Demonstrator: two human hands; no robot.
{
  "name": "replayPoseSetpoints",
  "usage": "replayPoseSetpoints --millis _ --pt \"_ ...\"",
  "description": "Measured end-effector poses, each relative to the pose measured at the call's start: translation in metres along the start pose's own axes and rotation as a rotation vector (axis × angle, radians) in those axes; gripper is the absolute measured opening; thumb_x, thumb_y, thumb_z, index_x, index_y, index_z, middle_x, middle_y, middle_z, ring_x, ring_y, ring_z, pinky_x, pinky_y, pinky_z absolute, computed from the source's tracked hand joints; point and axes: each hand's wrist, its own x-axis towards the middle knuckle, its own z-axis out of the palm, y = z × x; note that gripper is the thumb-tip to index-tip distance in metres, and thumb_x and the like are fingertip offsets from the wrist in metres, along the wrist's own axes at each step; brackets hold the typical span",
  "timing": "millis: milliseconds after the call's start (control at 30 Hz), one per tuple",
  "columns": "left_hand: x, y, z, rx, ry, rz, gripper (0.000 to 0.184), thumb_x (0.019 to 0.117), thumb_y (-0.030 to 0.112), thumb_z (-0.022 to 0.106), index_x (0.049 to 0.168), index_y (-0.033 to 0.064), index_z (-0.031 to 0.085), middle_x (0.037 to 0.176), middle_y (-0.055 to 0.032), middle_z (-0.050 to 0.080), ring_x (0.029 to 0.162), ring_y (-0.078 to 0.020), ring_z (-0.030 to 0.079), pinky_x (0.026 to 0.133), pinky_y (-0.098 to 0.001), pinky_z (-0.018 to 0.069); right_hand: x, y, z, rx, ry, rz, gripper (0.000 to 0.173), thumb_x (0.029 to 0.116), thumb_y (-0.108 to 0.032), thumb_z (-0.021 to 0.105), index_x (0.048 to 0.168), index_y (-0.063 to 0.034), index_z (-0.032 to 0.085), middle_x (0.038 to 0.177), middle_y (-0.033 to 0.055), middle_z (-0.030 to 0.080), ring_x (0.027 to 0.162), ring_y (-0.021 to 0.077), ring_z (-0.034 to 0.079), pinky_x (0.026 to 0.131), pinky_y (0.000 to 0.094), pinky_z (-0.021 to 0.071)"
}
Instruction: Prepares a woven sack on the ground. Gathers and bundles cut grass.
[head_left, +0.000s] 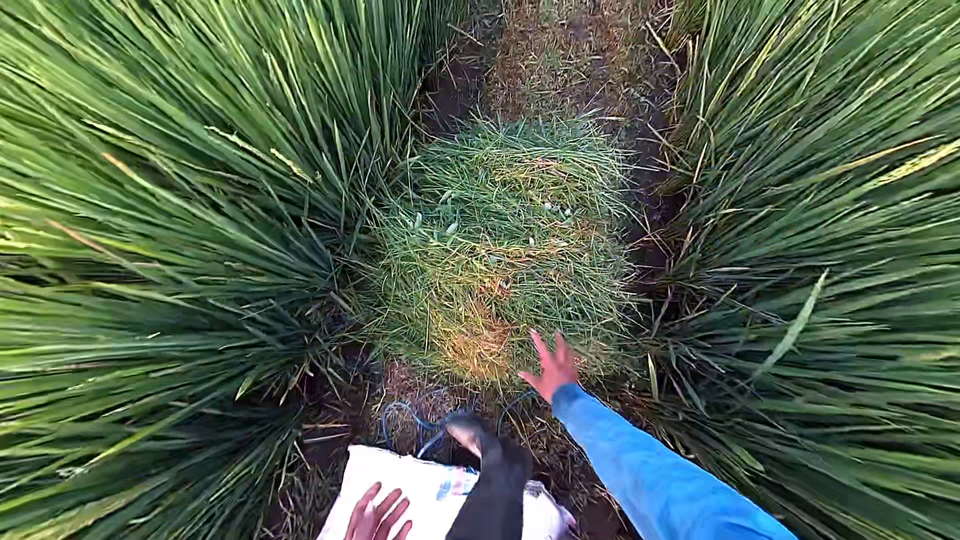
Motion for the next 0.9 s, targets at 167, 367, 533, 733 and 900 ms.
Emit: replayPoseSetpoints --millis 167,367,533,733,900 --pt "0.203 -0.044 0.117 0.04 0.084 -0.218 0.061 0.1118 0.045 0.033 0.16 0.0091 0.023 0.152 -0.0247 0.047 0.13 -0.0382 0.056 0.1 -0.0559 0.0504 0.137 -0.045 0.002 -0.101 -0.091 0.043 0.099 0.0793 -0.052 0.082 0.162 -0.0433 0.028 0.171 0.026 0.002 0.152 0.0596 0.002 0.11 0.0853 0.0153" --pt "0.346 -0.116 0.195 -0.035 0.353 -0.362 0.088 0.1021 0.071 0.032 0.162 0.0087 0.019 0.16 -0.0294 0.031 0.14 -0.0467 0.043 0.104 -0.0658 0.0455 0.273 0.037 -0.026 -0.078 -0.045 0.03 0.082 0.0923 -0.039 0.075 0.162 -0.0303 0.033 0.166 0.03 0.02 0.141 0.0597 0.037 0.103 0.0752 0.0419" --pt "0.4 -0.16 0.205 0.12 0.385 -0.288 0.065 0.1128 0.047 0.022 0.161 0.0037 0.022 0.162 -0.0264 0.031 0.146 -0.0411 0.036 0.111 -0.0637 0.0371 0.321 0.058 -0.038 -0.195 -0.193 0.064 0.054 0.1017 -0.018 0.061 0.147 0.0079 0.046 0.146 0.0377 0.047 0.136 0.0539 0.047 0.112 0.0679 0.0368" --pt "0.356 -0.1 0.278 0.507 0.129 -0.344 0.045 0.1135 0.01 0.023 0.152 -0.013 0.029 0.154 -0.0335 0.038 0.141 -0.0365 0.043 0.115 -0.0442 0.0374 0.35 0.043 -0.049 -0.343 -0.313 0.0 0.036 0.106 -0.01 0.052 0.126 0.0193 0.059 0.138 0.04 0.053 0.137 0.0554 0.045 0.114 0.0681 0.0305" --pt "0.315 -0.044 0.328 0.848 -0.093 -0.258 0.044 0.1102 0.0 0.032 0.151 -0.0149 0.03 0.157 -0.0313 0.036 0.147 -0.0315 0.038 0.12 -0.0363 0.0304 0.33 0.062 -0.06 0.027 -0.107 -0.074 0.051 0.0993 -0.024 0.067 0.136 0.0094 0.056 0.131 0.0358 0.06 0.126 0.0517 0.057 0.106 0.0693 0.0409"
